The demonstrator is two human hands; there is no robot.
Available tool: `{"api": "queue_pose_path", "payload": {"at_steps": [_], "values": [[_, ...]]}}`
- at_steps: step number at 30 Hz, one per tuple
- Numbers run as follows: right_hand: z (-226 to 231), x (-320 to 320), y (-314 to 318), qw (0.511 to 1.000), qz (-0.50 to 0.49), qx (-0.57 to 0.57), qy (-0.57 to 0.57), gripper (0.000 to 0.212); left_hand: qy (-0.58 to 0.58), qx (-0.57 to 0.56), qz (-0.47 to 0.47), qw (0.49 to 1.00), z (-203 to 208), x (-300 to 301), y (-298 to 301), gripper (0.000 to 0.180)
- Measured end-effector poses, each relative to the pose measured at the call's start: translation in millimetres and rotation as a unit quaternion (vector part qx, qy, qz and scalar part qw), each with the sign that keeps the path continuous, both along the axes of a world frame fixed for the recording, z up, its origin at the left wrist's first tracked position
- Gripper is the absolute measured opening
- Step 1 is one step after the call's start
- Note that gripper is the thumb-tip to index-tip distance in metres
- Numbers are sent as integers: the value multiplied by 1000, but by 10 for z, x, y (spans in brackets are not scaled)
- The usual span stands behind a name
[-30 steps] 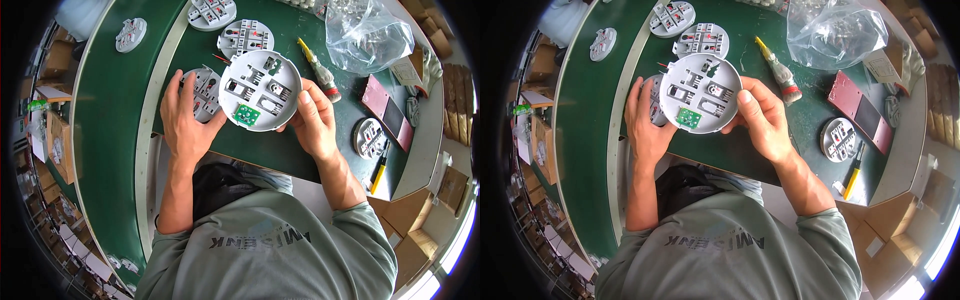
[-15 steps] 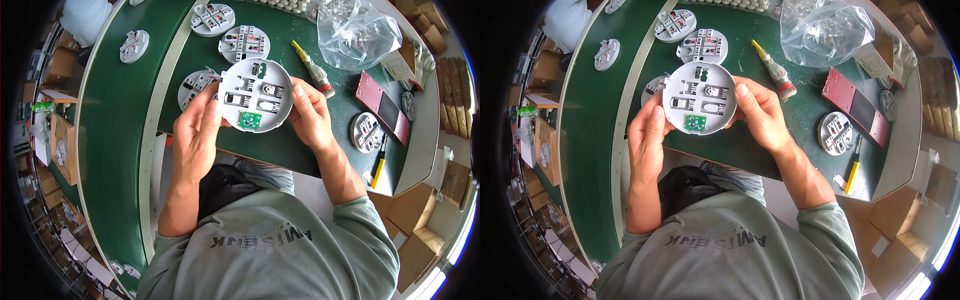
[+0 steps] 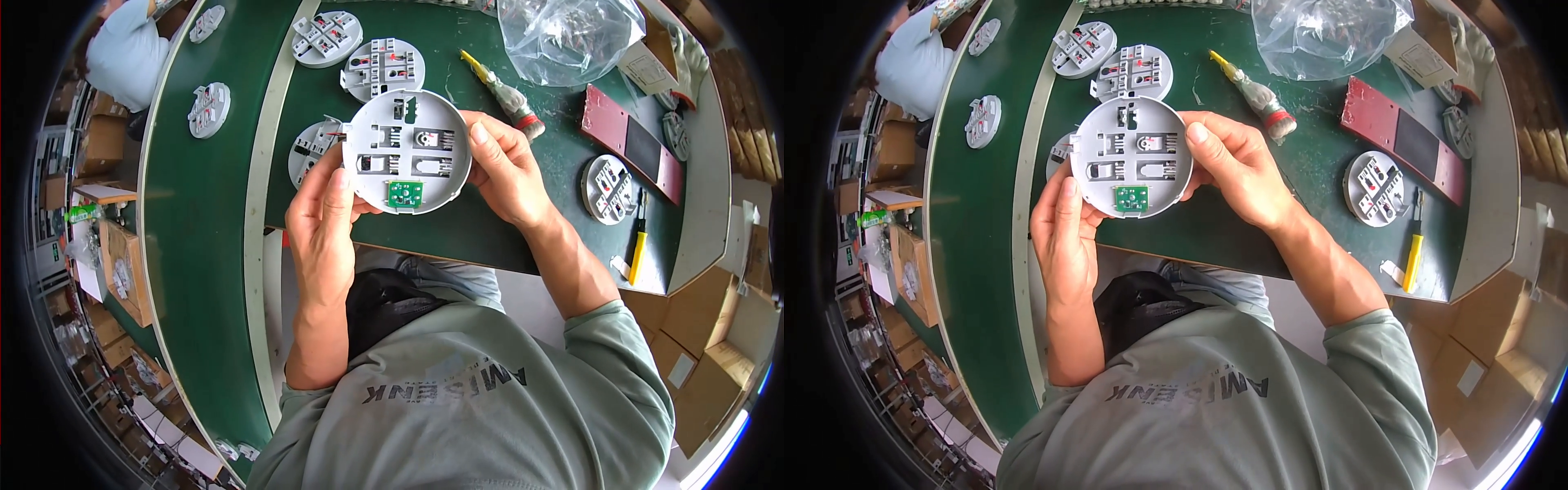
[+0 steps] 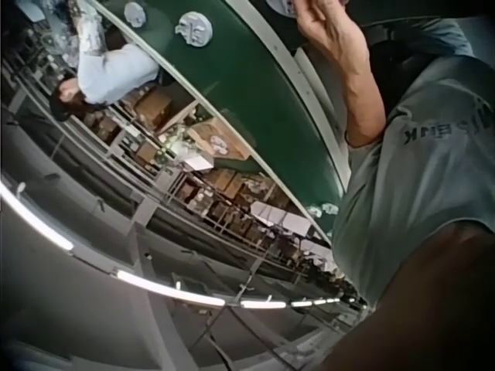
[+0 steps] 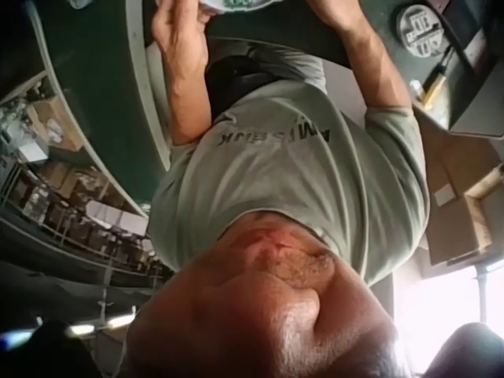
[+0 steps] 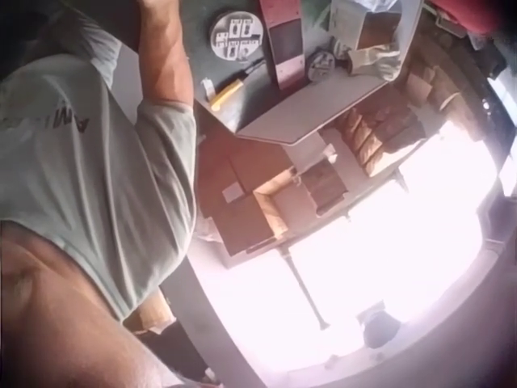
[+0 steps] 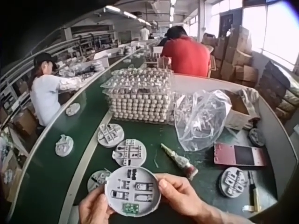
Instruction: Assembling small electronic components onto circular bases using adhesive and placing them on a conveyor belt.
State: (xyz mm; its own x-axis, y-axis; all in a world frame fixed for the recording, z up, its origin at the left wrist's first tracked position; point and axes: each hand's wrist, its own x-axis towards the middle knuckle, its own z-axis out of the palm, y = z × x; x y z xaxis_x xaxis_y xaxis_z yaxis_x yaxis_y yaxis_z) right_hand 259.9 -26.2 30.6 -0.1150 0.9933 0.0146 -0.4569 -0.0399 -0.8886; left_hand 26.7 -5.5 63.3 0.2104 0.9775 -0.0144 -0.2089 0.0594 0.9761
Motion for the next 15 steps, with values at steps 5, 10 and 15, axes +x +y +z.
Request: {"api": "queue_pose_path", "payload": {"at_steps": [5,10,15], "values": [[4,26,30,1000,-2,3,-3,47,-14,-13,-5,1000,1,17,34,46],[-9,45,43,1000,5,5,-3,47,-28,-20,-8,999,-29,-4,55,46],[-6,23,25,1000,13,9,2,49,-39,-13,-14,999,-50,-48,31,45]]}}
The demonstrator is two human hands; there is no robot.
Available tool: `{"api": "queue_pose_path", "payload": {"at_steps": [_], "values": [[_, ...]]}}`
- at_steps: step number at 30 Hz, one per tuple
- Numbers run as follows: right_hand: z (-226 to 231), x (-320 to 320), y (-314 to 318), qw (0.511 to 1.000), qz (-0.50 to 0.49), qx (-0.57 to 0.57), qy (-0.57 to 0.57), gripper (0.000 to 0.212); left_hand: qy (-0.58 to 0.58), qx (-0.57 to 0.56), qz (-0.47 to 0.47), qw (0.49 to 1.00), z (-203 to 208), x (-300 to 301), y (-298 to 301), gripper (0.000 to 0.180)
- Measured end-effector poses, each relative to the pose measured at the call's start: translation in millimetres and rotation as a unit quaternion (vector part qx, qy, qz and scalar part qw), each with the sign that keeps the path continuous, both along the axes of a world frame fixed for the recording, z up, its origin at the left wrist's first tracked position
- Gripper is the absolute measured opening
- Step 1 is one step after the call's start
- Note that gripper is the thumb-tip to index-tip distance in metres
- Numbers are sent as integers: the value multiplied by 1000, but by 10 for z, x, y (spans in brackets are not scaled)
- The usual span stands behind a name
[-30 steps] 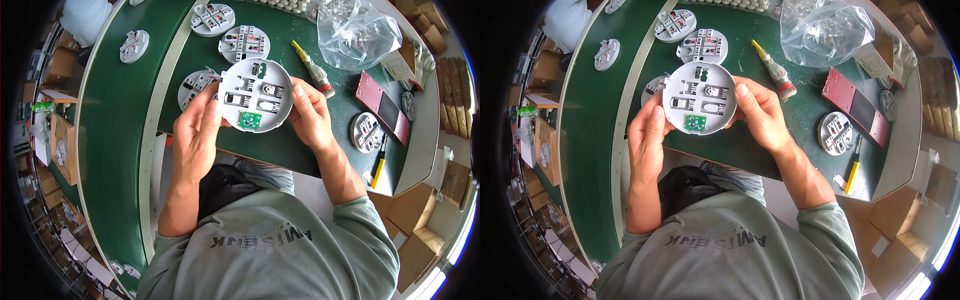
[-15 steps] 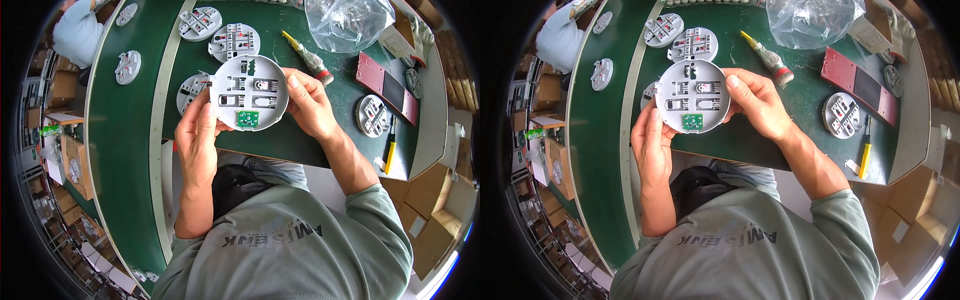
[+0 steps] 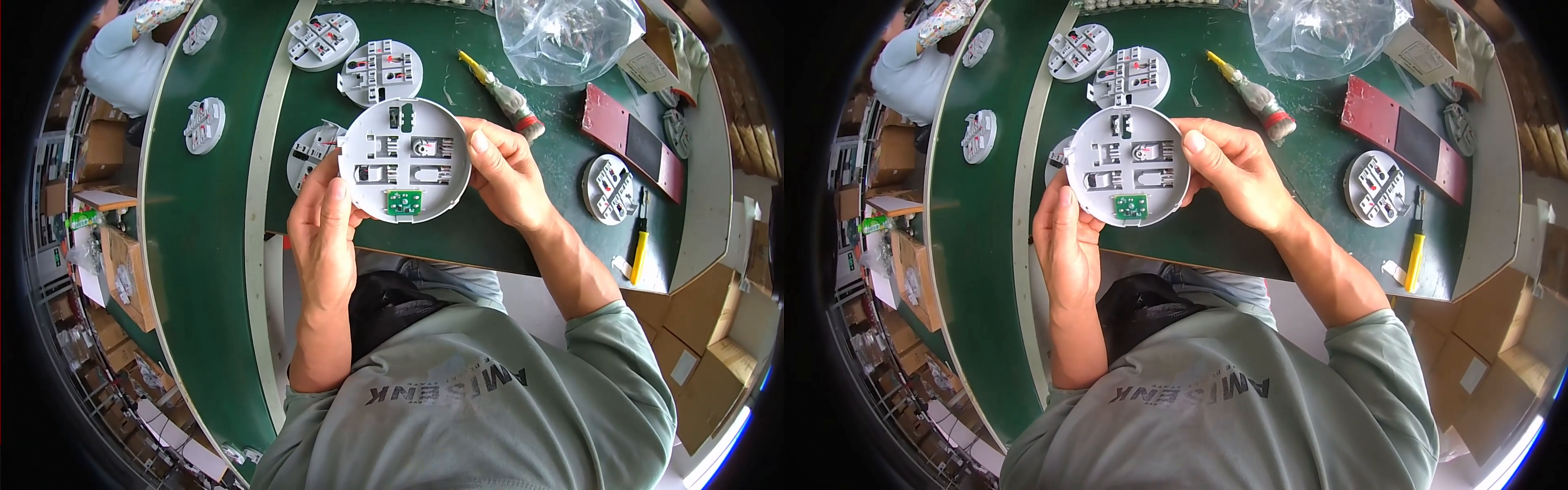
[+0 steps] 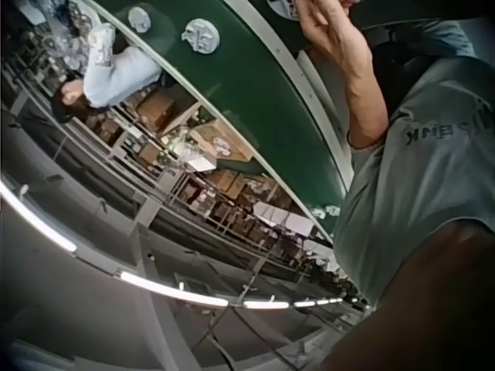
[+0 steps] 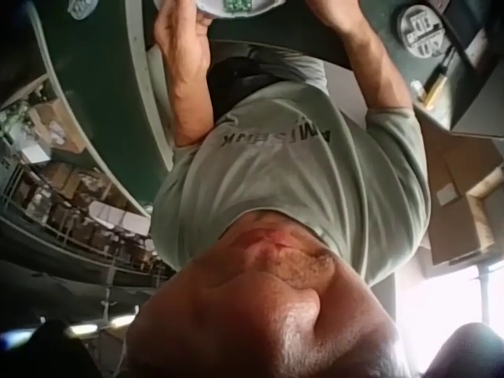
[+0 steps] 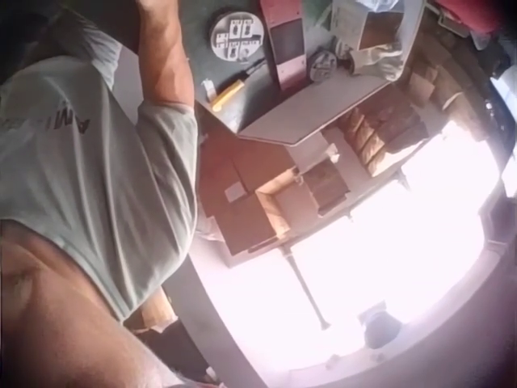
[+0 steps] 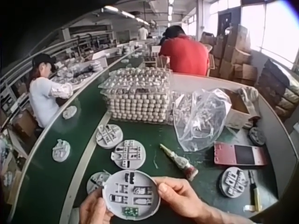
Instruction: Assembling small electronic components onto circular bases using adhesive and placing them on a conveyor belt.
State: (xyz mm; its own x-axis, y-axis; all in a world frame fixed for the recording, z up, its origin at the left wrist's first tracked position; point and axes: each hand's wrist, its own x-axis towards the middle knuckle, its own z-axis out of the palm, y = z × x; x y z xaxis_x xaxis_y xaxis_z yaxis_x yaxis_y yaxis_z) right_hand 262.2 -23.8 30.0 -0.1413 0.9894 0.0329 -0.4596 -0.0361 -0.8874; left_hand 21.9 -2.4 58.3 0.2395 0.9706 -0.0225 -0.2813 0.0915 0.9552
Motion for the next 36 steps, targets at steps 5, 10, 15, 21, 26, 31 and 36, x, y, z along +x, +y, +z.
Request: {"api": "queue_pose_path", "payload": {"at_steps": [5,10,15,21,26,31,36], "values": [[-41,-4,-34,1000,12,3,6,50,-14,-26,5,1000,38,12,-33,43],[-71,-1,-63,1000,17,-3,2,52,-46,-49,-21,998,-10,-55,-17,42],[-41,-38,52,999,42,-7,5,51,-72,-53,-8,996,0,-101,45,41],[238,-369,-539,994,-78,-39,-65,56,-118,-179,-106,971,322,-662,-364,40],[226,-583,-1068,984,-110,-9,-137,49,-141,-143,83,976,457,-1718,-935,42],[233,-681,-937,986,-109,-15,-128,43,63,43,377,923,582,-3265,-1034,37],[229,-787,-802,978,-163,-36,-126,34,330,148,580,730,492,-4736,-468,34]]}}
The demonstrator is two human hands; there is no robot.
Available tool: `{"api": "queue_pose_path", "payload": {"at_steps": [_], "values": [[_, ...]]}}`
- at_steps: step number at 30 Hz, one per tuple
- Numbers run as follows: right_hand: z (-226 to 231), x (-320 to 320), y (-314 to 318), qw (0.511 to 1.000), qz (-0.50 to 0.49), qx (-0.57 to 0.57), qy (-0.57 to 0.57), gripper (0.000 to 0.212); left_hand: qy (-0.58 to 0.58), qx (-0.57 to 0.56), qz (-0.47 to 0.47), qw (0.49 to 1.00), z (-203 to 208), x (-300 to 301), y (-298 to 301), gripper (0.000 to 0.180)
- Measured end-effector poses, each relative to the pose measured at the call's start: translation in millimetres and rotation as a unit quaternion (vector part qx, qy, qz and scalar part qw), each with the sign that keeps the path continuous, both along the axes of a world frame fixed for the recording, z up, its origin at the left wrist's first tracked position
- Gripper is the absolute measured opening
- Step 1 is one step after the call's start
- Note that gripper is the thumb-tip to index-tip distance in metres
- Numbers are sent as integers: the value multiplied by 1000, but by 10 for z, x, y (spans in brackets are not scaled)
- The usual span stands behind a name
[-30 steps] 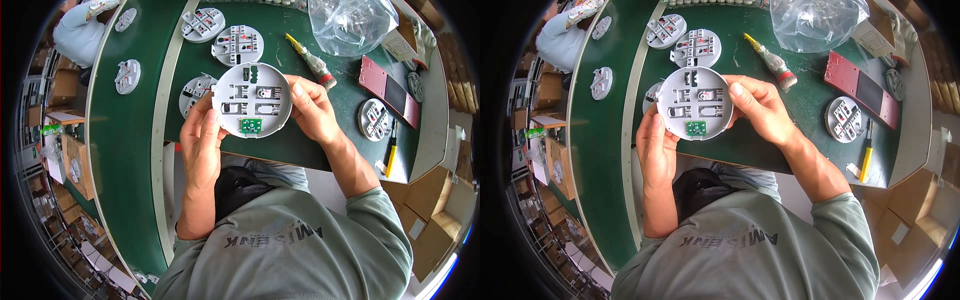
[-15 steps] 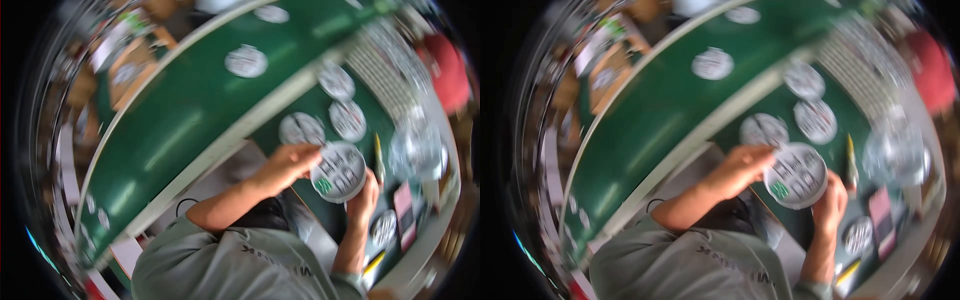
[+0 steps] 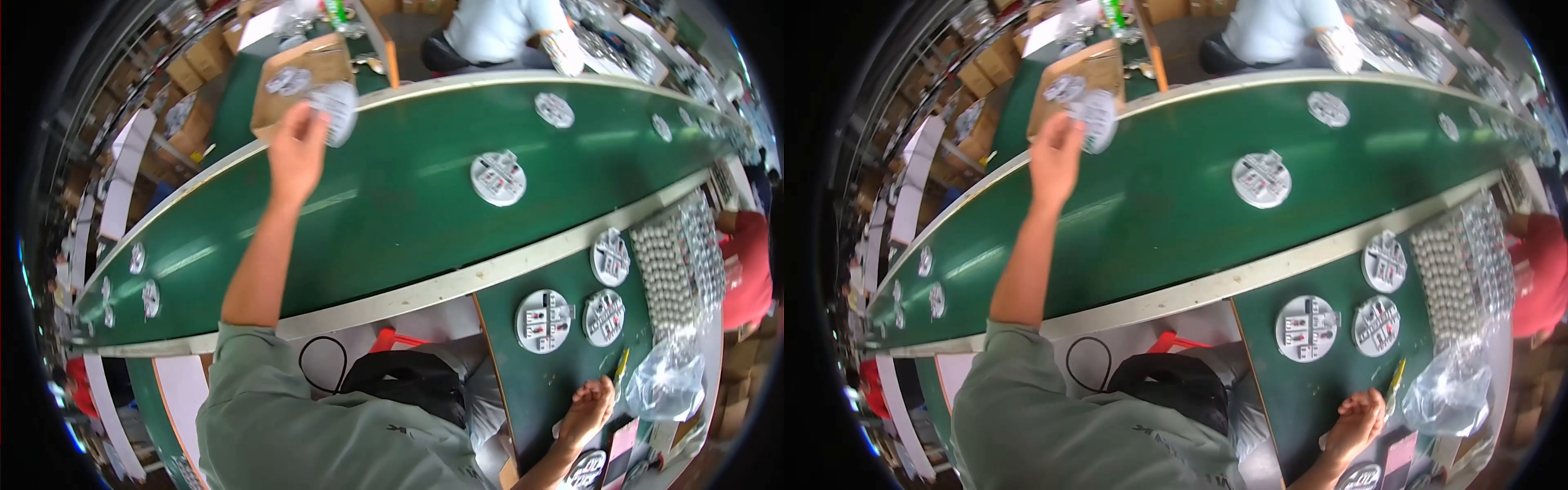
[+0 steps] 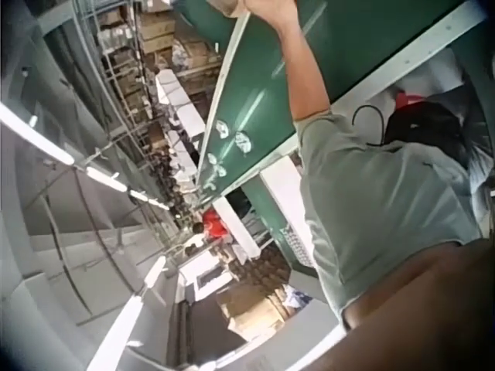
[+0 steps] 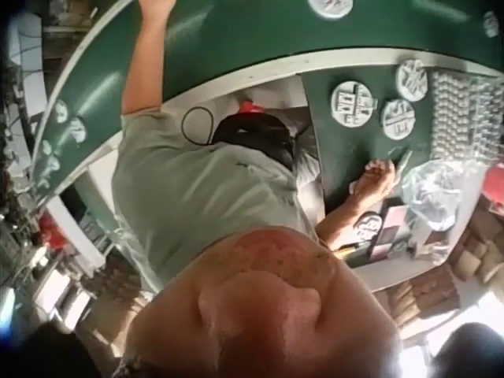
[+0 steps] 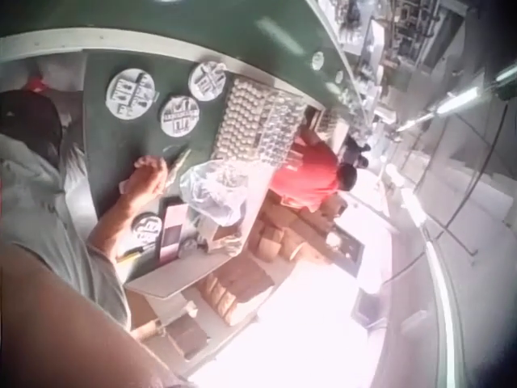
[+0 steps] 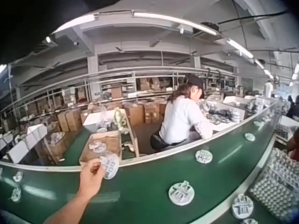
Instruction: Assembling small electronic components onto circular bases using adhesive and placing them on a conveyor belt.
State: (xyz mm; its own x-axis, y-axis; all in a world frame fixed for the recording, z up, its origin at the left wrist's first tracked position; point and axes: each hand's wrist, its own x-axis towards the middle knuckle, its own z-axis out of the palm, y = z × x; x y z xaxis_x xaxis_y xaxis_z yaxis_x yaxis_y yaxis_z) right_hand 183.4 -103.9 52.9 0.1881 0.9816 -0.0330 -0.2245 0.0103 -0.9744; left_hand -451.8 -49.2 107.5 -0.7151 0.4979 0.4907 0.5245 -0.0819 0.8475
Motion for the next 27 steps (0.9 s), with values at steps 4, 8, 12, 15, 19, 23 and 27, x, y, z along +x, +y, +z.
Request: {"api": "queue_pose_path", "payload": {"at_steps": [4,8,12,15,19,23,27], "values": [[-73,-103,264,1000,4,1,8,31,88,58,32,994,-177,-1158,399,34],[-150,-118,320,1000,-3,-1,15,29,286,-67,106,950,-98,-1327,980,37],[-174,-137,405,1000,-5,2,26,28,401,-197,174,878,-326,-1875,1312,41],[-200,-110,525,999,4,-4,41,27,380,-273,208,859,-549,-2397,1321,43],[-171,-97,577,1000,3,-10,21,26,426,-202,218,854,-562,-1666,1723,46],[-183,-91,575,1000,1,-16,-10,24,227,-125,-177,950,-356,42,2277,43],[-211,-64,638,1000,-12,-20,-13,23,123,-207,-419,876,-505,934,2564,33]]}}
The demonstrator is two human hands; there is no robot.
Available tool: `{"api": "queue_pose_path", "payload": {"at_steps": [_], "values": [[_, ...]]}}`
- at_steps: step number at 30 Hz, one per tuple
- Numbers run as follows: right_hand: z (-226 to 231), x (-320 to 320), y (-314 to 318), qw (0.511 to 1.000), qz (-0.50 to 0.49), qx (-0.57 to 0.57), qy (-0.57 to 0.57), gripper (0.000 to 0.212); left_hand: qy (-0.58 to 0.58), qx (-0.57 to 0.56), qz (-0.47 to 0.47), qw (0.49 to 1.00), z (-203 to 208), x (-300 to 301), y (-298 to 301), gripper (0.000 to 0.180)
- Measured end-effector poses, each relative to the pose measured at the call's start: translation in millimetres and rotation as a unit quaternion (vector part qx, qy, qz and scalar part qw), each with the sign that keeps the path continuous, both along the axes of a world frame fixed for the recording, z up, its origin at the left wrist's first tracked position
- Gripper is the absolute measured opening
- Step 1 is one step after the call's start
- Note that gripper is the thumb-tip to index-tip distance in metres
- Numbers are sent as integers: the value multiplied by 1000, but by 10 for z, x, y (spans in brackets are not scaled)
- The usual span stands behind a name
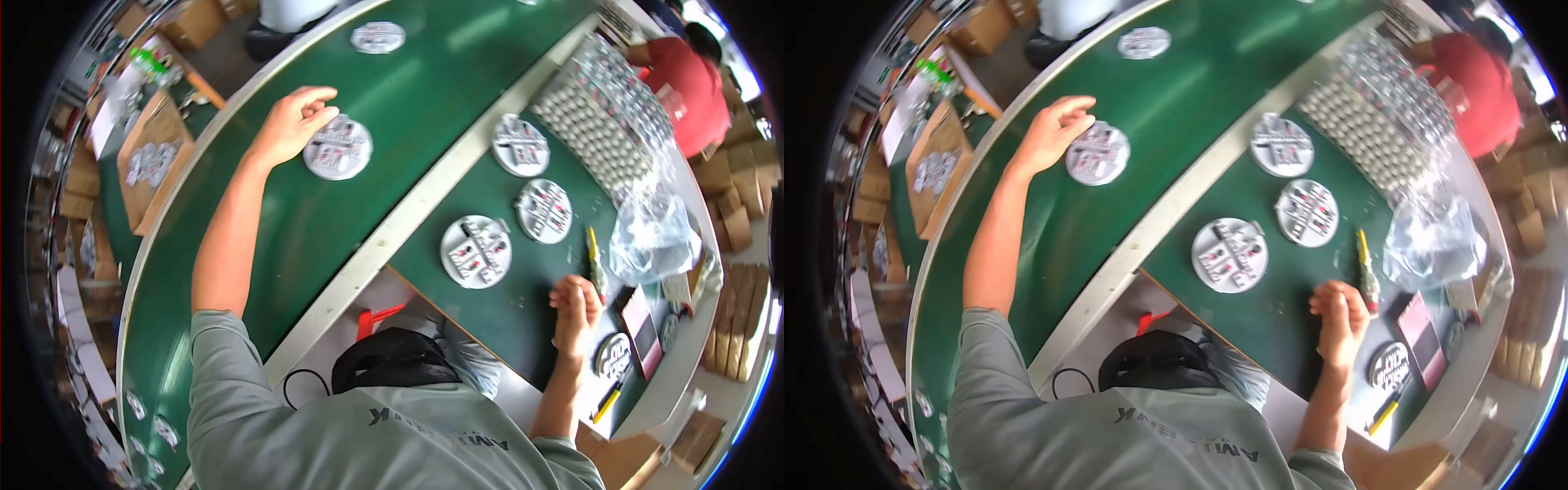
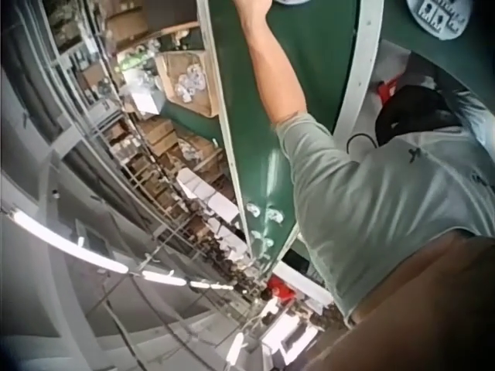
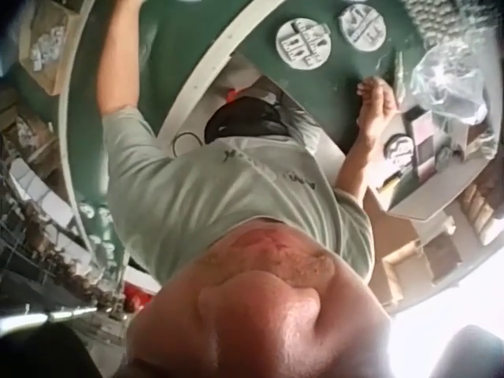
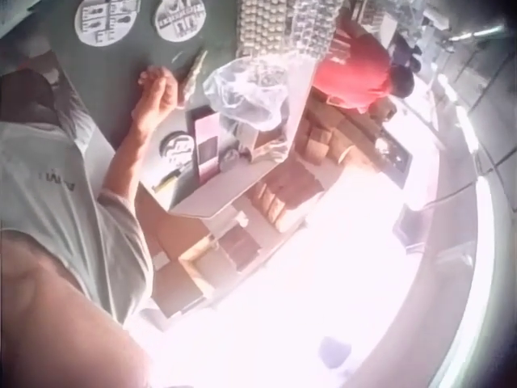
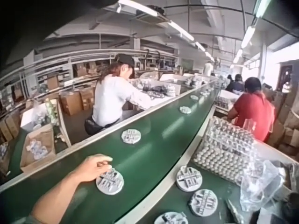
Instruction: Assembling small electronic components onto circular bases using adhesive and placing them on a conveyor belt.
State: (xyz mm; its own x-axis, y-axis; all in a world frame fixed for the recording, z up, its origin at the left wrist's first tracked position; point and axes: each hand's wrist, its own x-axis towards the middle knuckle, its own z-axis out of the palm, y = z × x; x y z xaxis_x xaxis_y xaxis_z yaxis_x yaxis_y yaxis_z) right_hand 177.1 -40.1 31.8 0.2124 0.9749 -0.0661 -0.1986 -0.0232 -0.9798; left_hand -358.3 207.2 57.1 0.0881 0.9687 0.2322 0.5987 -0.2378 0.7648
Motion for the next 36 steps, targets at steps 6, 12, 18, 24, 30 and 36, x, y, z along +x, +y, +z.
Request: {"api": "queue_pose_path", "payload": {"at_steps": [6,12,18,24,30,36], "values": [[84,-145,167,961,74,27,-265,45,104,-94,-67,988,-63,345,236,20],[326,-532,411,835,141,123,-518,113,94,-56,-27,994,-5,650,-142,19],[262,-687,731,772,185,169,-585,100,149,112,65,980,305,1300,-993,16],[479,-171,906,805,88,124,-573,83,88,109,81,987,240,2122,-1527,15],[535,413,1312,780,91,104,-611,84,48,140,2,989,96,3045,-1606,17],[366,962,1283,776,-2,205,-597,67,35,90,40,994,-57,3598,-1584,18]]}}
